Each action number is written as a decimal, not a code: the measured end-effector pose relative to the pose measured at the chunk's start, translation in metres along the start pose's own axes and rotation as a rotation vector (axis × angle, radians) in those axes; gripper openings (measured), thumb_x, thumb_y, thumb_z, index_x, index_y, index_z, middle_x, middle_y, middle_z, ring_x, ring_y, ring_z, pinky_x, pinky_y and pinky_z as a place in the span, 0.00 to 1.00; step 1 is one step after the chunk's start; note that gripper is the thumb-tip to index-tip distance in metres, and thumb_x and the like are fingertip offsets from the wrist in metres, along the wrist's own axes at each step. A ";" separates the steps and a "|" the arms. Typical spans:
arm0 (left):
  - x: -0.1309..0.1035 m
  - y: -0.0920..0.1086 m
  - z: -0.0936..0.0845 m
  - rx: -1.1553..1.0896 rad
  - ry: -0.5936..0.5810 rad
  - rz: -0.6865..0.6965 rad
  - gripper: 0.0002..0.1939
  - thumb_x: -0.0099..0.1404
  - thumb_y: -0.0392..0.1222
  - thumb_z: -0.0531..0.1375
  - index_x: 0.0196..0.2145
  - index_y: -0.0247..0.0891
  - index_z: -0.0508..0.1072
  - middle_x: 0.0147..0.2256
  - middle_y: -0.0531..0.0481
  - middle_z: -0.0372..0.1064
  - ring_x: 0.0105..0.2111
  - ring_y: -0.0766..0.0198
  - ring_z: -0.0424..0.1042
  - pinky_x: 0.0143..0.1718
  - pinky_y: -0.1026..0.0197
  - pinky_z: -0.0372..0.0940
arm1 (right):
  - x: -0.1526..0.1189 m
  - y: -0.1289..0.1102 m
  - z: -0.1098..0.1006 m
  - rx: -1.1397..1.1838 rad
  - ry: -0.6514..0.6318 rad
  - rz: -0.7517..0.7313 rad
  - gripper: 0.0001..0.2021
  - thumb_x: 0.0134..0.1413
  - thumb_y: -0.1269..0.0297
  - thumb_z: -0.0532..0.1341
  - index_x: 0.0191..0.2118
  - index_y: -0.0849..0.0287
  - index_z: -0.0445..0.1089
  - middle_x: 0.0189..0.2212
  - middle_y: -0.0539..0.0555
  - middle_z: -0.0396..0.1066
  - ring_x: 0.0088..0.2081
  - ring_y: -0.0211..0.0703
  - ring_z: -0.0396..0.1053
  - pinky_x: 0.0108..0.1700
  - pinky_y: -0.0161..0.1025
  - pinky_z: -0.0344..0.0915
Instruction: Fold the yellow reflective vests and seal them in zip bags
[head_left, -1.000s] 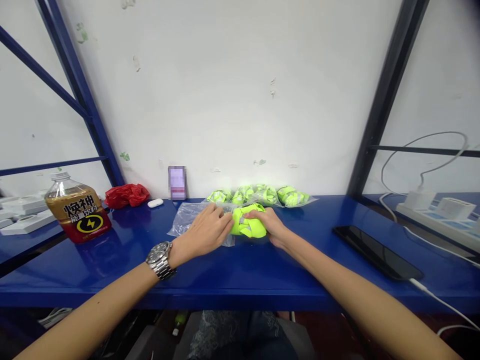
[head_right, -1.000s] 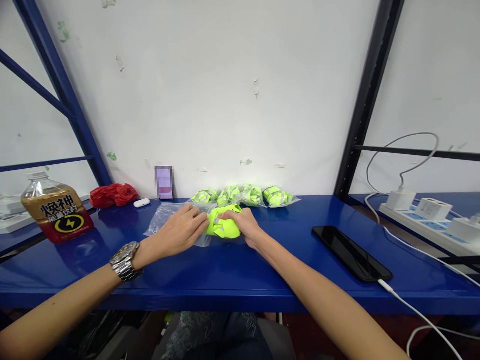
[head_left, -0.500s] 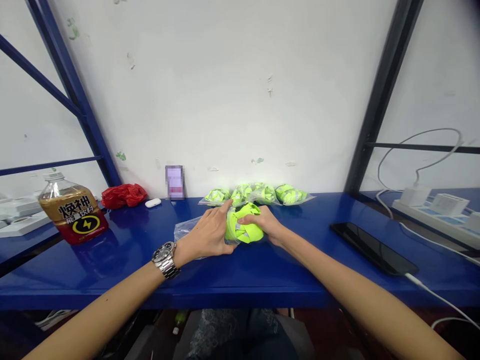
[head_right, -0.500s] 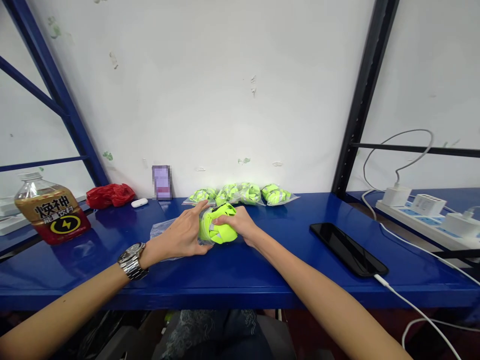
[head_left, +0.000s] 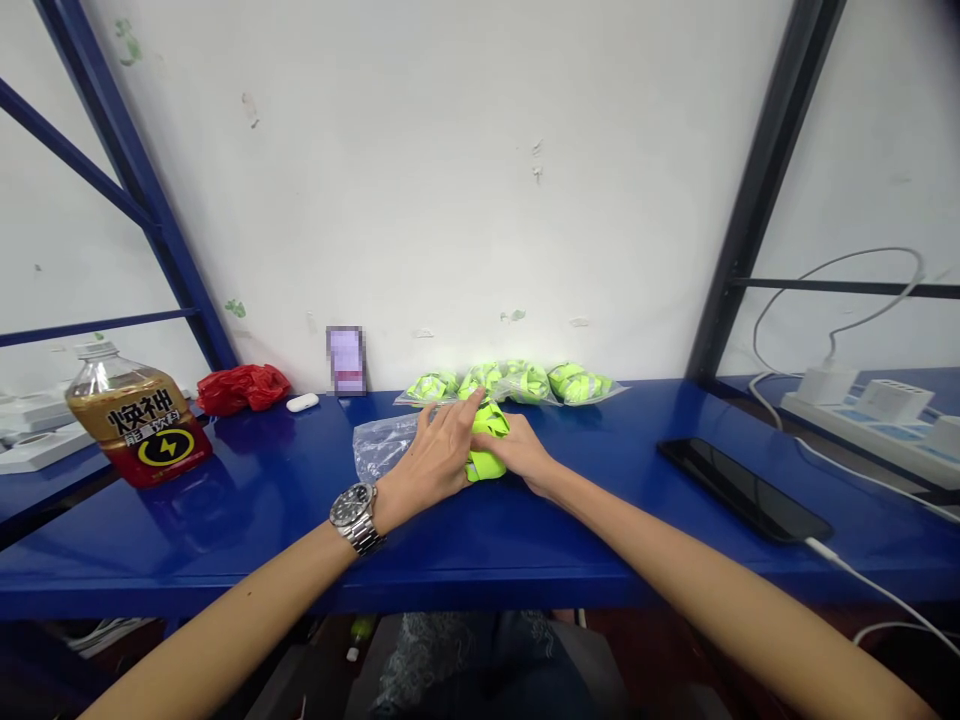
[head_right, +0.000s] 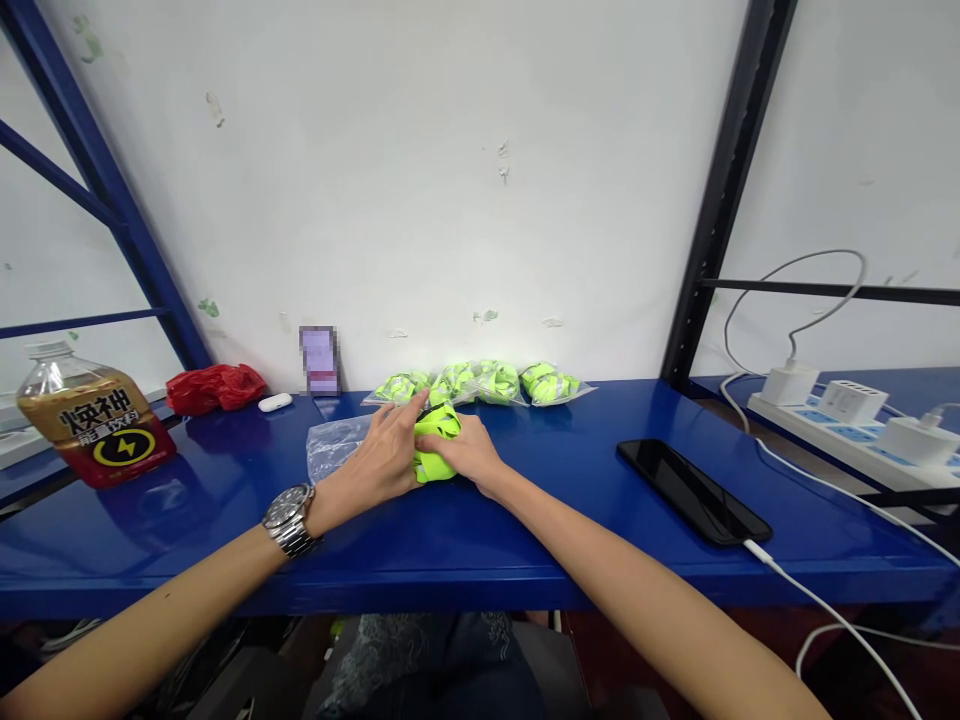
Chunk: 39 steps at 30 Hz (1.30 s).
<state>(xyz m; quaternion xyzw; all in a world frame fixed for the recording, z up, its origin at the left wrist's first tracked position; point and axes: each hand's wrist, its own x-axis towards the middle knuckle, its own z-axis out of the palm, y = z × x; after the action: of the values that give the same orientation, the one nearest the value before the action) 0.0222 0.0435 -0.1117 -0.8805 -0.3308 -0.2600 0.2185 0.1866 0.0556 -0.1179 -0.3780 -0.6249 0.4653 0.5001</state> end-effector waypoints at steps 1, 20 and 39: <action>0.001 0.001 0.001 0.011 0.001 0.006 0.51 0.60 0.37 0.58 0.65 0.36 0.22 0.60 0.29 0.52 0.56 0.43 0.61 0.56 0.36 0.50 | 0.000 0.000 0.000 0.012 -0.001 -0.011 0.11 0.38 0.62 0.67 0.31 0.60 0.72 0.27 0.49 0.72 0.30 0.42 0.67 0.32 0.36 0.63; -0.009 0.017 -0.019 -0.143 -0.088 -0.356 0.13 0.73 0.45 0.42 0.35 0.38 0.60 0.31 0.47 0.65 0.28 0.60 0.66 0.29 0.59 0.60 | 0.007 0.007 0.000 0.306 0.097 -0.064 0.23 0.33 0.61 0.71 0.39 0.58 0.68 0.32 0.50 0.72 0.31 0.42 0.70 0.34 0.38 0.68; 0.006 0.048 -0.005 -0.385 -0.149 -0.484 0.12 0.70 0.38 0.43 0.30 0.39 0.59 0.20 0.54 0.61 0.20 0.64 0.63 0.25 0.61 0.53 | 0.005 0.012 -0.002 -0.232 0.393 -0.121 0.15 0.39 0.59 0.64 0.35 0.55 0.65 0.32 0.51 0.72 0.35 0.47 0.67 0.37 0.40 0.62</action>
<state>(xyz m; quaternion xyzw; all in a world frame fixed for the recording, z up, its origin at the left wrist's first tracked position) 0.0581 0.0101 -0.1143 -0.8182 -0.4904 -0.2968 -0.0453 0.1874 0.0637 -0.1281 -0.4780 -0.5864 0.2773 0.5923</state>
